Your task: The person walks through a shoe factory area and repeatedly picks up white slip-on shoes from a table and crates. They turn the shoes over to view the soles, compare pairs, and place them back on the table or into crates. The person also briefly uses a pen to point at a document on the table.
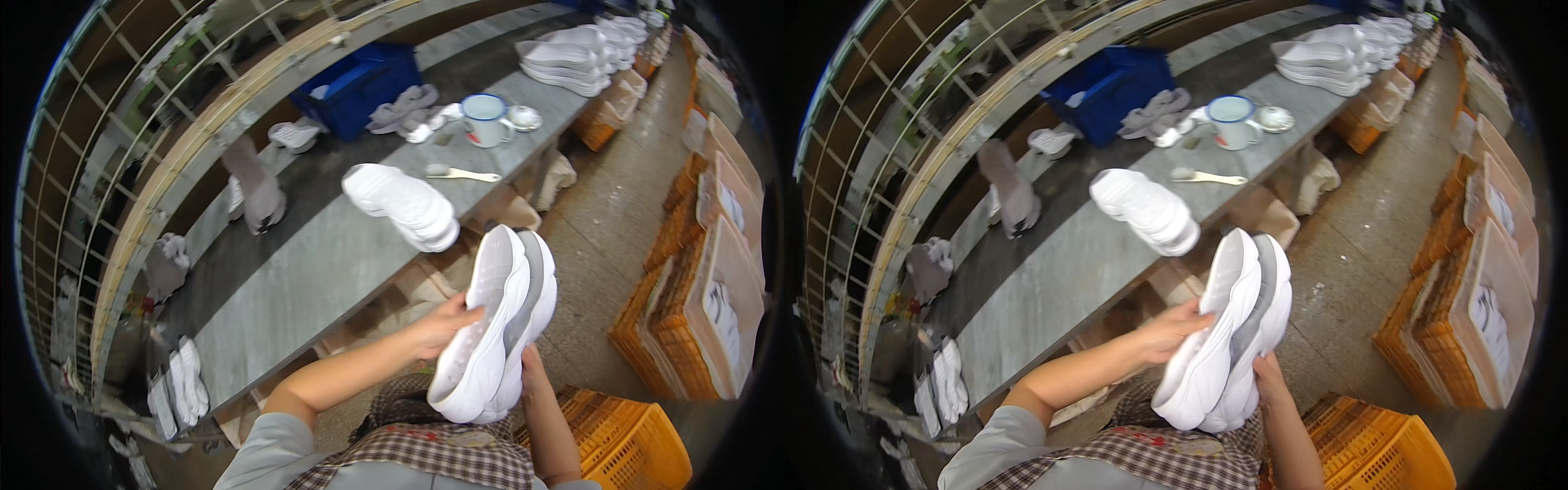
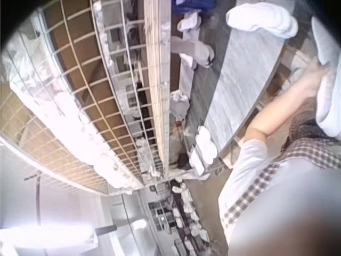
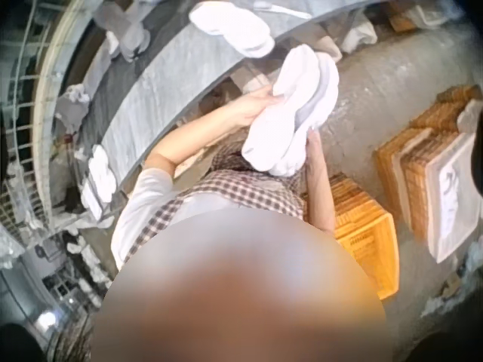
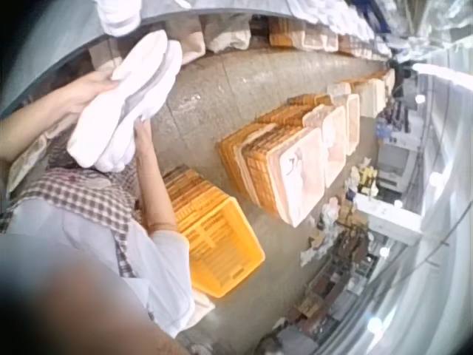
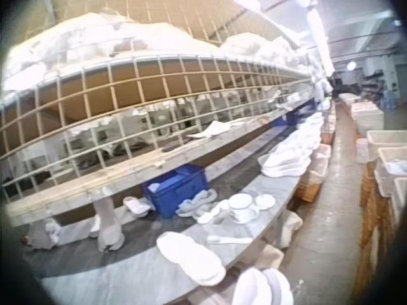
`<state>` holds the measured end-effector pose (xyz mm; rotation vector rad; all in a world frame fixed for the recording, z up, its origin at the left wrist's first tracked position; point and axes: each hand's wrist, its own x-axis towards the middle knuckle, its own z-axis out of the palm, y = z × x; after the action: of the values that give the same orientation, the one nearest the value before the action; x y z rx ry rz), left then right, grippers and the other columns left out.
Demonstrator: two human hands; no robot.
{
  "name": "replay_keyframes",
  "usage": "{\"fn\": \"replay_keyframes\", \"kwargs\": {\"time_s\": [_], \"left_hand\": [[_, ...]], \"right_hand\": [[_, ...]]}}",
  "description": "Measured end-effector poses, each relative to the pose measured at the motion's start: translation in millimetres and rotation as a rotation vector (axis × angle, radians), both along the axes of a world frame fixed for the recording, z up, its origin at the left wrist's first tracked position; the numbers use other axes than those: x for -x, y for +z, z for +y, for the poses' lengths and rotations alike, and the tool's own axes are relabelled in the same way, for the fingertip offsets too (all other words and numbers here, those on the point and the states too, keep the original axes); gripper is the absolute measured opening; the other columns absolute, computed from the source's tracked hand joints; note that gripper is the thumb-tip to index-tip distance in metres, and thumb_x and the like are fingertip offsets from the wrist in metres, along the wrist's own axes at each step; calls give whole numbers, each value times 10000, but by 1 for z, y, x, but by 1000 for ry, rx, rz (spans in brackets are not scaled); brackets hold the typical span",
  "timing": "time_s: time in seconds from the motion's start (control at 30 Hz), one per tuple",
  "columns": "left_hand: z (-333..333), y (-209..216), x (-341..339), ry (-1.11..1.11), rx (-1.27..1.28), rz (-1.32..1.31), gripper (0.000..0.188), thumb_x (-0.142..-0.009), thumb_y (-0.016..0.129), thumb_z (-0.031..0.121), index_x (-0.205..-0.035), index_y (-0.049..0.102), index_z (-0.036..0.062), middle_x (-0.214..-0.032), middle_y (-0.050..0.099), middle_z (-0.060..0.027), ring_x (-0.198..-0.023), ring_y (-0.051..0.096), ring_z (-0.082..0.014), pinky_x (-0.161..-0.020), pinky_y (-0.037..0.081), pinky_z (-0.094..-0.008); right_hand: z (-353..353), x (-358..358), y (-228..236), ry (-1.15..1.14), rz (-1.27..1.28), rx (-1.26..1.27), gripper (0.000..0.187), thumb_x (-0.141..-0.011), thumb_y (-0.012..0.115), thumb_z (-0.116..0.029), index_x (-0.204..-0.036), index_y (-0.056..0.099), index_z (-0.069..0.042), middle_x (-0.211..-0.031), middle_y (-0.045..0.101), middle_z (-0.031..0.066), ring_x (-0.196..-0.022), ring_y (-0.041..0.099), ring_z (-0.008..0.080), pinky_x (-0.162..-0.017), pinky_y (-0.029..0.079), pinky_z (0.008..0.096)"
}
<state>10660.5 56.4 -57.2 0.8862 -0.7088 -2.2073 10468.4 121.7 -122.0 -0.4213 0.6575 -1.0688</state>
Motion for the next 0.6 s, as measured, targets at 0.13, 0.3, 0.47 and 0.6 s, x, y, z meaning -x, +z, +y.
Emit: {"fn": "replay_keyframes", "kwargs": {"time_s": [0.13, 0.3, 0.47, 0.6], "left_hand": [[-4, 9, -6, 50, 66, 150, 438, -914, 584, 156, -1294, 409, 30, -1166, 570, -114, -989, 608, -189, -837, 524, -311], [-3, 55, -18, 61, -206, 287, 302, -931, 517, 314, -975, 508, 15, -665, 432, -6, -532, 439, -127, -440, 411, -234], [11, 75, -27, 43, -136, 334, 317, -927, 529, 306, -1045, 492, 14, -793, 469, -41, -643, 470, -134, -548, 450, -231], [13, 68, -32, 63, 0, 188, 379, -920, 558, 294, -1148, 484, 0, -924, 543, -81, -771, 541, -149, -634, 485, -234]], "right_hand": [[-5, 8, 10, -24, -25, 21, 923, -745, 740, -368, -1407, 228, 21, -1300, 485, 164, -1133, 549, 247, -921, 495, 351], [-11, 5, 40, 18, -62, 64, 827, -765, 705, -231, -1405, 238, 3, -1294, 495, 159, -1110, 568, 243, -913, 500, 362], [-11, -2, 55, 64, -68, 114, 753, -766, 624, -100, -1405, 239, 3, -1298, 486, 155, -1130, 556, 251, -919, 497, 370], [-10, -12, 55, 25, 10, 14, 747, -762, 608, -78, -1407, 239, 3, -1308, 476, 160, -1155, 535, 266, -943, 478, 386]]}}
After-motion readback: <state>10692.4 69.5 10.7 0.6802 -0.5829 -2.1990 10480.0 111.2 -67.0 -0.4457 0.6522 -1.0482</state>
